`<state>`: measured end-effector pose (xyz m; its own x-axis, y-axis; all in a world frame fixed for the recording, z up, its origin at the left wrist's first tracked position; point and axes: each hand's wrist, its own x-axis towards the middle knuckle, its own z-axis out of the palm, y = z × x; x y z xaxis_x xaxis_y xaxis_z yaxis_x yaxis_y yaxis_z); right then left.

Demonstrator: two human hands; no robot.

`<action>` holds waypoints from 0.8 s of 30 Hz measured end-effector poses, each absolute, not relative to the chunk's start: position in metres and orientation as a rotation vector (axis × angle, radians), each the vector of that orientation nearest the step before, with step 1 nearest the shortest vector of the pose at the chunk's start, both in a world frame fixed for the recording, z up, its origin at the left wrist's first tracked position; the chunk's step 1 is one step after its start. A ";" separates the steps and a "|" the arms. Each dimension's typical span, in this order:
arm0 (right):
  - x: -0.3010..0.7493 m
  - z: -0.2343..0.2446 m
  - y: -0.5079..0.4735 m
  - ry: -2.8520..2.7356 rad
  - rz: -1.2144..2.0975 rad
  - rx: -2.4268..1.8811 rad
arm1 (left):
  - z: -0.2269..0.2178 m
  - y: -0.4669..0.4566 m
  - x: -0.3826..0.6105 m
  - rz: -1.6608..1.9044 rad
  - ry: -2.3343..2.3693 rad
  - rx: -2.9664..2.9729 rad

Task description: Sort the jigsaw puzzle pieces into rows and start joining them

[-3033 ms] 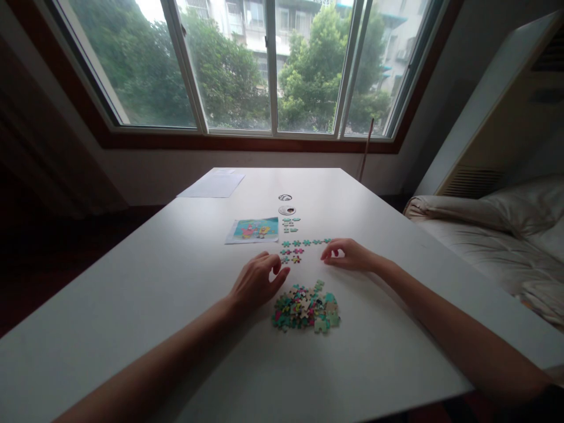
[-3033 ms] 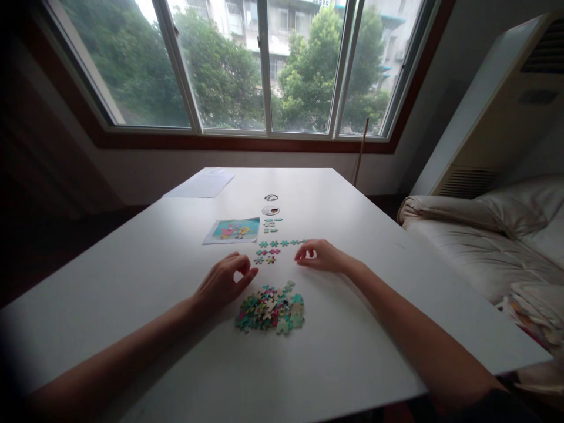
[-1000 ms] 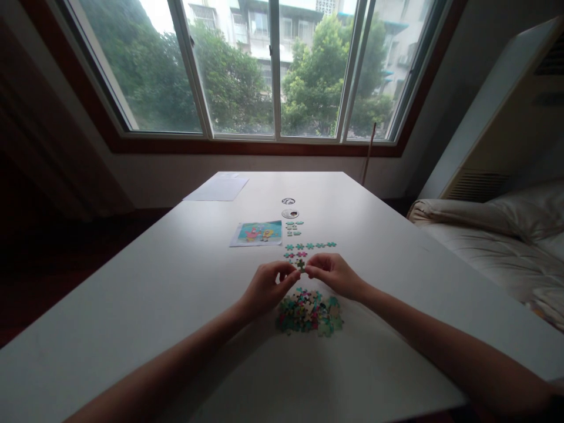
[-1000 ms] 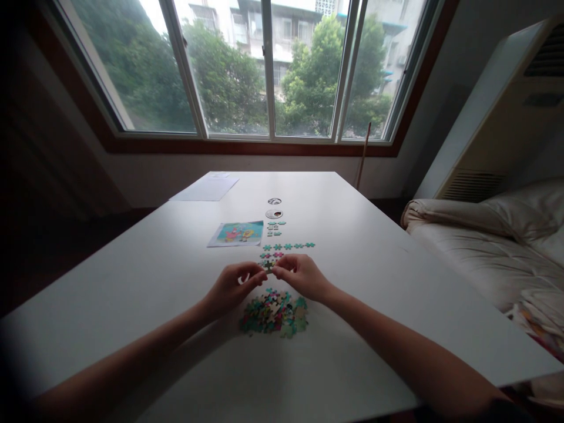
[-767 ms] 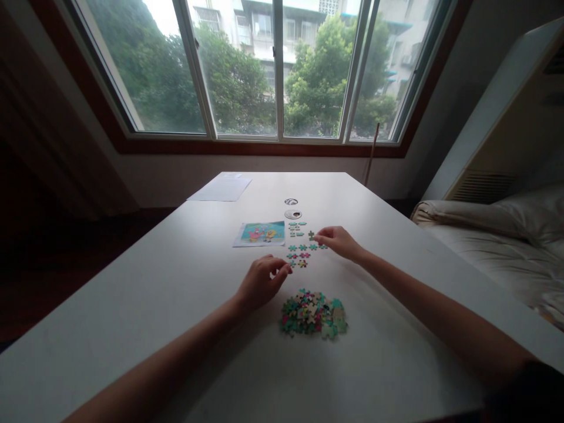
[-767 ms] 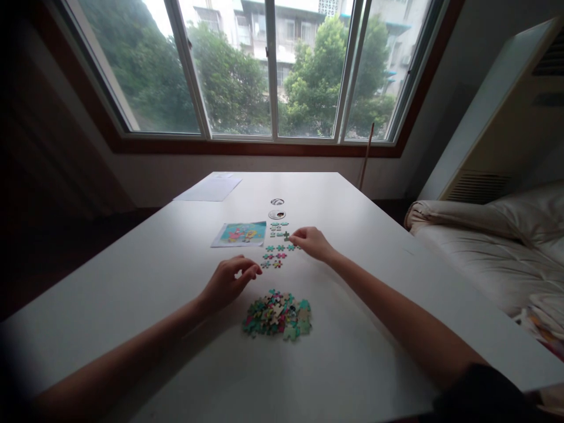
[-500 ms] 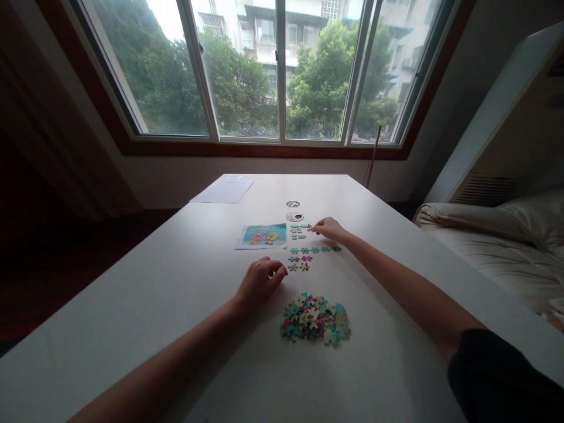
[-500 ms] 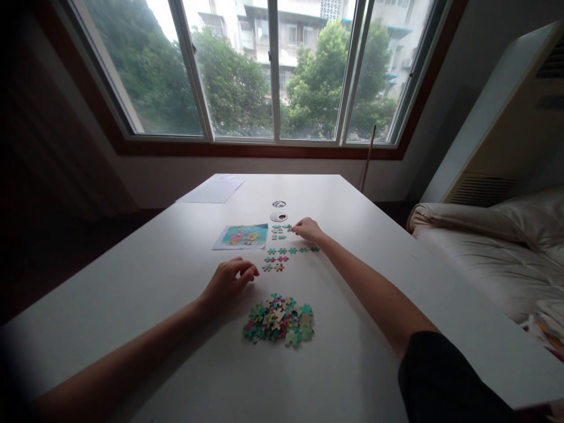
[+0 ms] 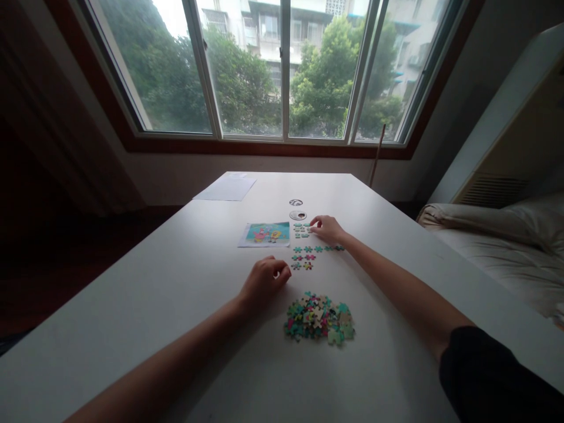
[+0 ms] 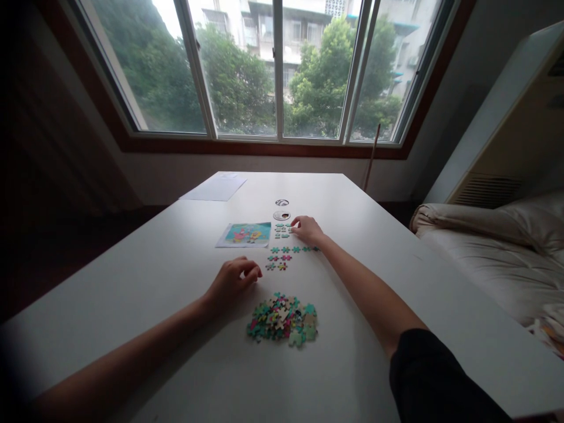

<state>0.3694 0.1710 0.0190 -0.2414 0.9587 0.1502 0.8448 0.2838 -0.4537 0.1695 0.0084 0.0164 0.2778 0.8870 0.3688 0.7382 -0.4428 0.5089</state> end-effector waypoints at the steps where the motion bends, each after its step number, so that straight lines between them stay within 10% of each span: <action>1: 0.369 0.019 0.170 -2.185 0.387 -1.611 | 0.017 0.008 0.170 0.908 1.506 2.314; 24: 0.386 0.051 0.104 -2.401 0.487 -1.174 | 0.019 0.006 0.172 0.923 1.488 2.371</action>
